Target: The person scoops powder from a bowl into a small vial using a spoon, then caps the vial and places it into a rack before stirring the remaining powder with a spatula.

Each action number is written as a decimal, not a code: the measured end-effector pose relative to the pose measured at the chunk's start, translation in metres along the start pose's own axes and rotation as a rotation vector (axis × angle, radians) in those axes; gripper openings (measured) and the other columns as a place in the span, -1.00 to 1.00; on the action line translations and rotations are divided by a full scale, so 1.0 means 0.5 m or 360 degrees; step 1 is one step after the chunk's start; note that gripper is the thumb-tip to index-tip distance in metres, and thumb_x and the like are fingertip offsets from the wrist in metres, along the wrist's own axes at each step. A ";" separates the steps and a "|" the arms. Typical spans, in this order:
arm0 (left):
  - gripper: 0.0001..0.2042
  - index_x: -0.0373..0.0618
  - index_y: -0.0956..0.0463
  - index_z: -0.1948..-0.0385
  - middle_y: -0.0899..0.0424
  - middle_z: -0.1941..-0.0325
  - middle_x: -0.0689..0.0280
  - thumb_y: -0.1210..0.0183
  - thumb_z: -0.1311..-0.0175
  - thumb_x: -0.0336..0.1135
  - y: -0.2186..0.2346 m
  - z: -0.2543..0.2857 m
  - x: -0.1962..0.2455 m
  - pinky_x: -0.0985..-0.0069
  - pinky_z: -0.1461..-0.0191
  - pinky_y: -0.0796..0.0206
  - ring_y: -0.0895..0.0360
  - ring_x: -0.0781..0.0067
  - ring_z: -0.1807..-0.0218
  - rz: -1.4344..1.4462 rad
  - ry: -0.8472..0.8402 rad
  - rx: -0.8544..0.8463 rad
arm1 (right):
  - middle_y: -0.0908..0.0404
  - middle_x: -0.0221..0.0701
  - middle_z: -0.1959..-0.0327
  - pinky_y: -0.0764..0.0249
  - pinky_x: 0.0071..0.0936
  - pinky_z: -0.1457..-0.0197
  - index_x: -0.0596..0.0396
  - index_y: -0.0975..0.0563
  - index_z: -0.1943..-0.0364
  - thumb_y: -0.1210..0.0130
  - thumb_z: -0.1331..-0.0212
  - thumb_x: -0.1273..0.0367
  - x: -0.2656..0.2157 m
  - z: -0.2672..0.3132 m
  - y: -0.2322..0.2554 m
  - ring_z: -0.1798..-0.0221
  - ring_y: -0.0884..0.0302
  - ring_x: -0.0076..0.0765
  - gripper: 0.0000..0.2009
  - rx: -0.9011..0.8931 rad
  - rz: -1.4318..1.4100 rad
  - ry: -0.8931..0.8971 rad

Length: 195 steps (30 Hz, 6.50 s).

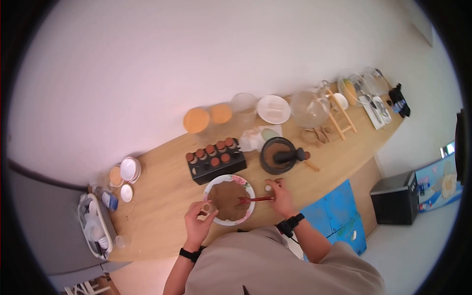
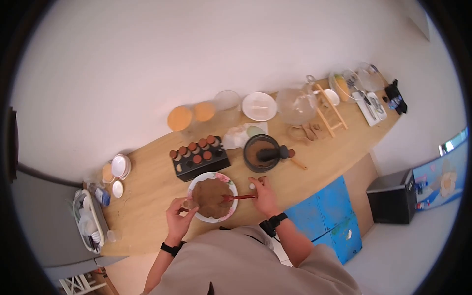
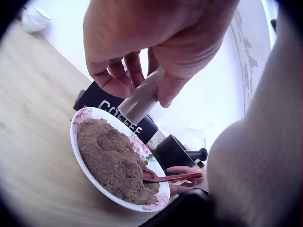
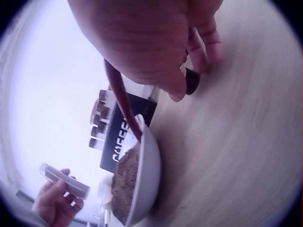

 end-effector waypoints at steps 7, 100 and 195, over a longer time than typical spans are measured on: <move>-0.62 -0.12 -0.75 -0.11 -0.73 -0.04 0.26 -0.53 -0.24 -0.52 0.002 -0.033 0.062 0.55 0.06 -0.58 -0.71 0.47 0.05 -0.0047 -0.0130 -0.0140 | -0.55 -0.20 0.05 -0.66 -0.27 0.05 0.09 -0.69 -0.01 -0.34 -0.10 0.65 0.087 -0.024 0.016 -0.01 -0.69 -0.06 -0.64 -0.0252 -0.0199 -0.0168; -0.53 -0.11 -0.67 -0.10 -0.64 -0.11 0.24 -0.46 -0.06 -0.46 0.033 -0.046 0.086 0.22 -0.20 -0.53 -0.56 0.04 -0.12 -0.0342 -0.0856 -0.0280 | -0.73 -0.24 0.29 -0.59 -0.14 0.28 0.10 -0.57 0.06 -0.37 -0.37 0.17 -0.499 -0.019 0.007 0.30 -0.72 0.07 -0.68 -0.0418 0.0352 0.0207; -0.75 -0.27 -0.66 -0.04 -0.43 0.30 0.49 -0.35 -0.36 -0.62 0.102 -0.181 0.132 0.63 0.07 -0.32 -0.37 0.66 0.24 0.0189 0.0048 0.0079 | -0.68 -0.26 0.21 -0.59 -0.23 0.24 0.07 -0.68 -0.08 -0.39 -0.26 0.43 -0.316 0.064 0.129 0.28 -0.69 -0.05 -0.69 -0.0190 -0.0402 -0.0131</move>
Point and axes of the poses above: each hand's wrist, its own z-axis away from the middle knuckle, its own y-axis out of the back of the hand, x = y × z, the point moved 5 cm from there along -z, towards the middle knuckle
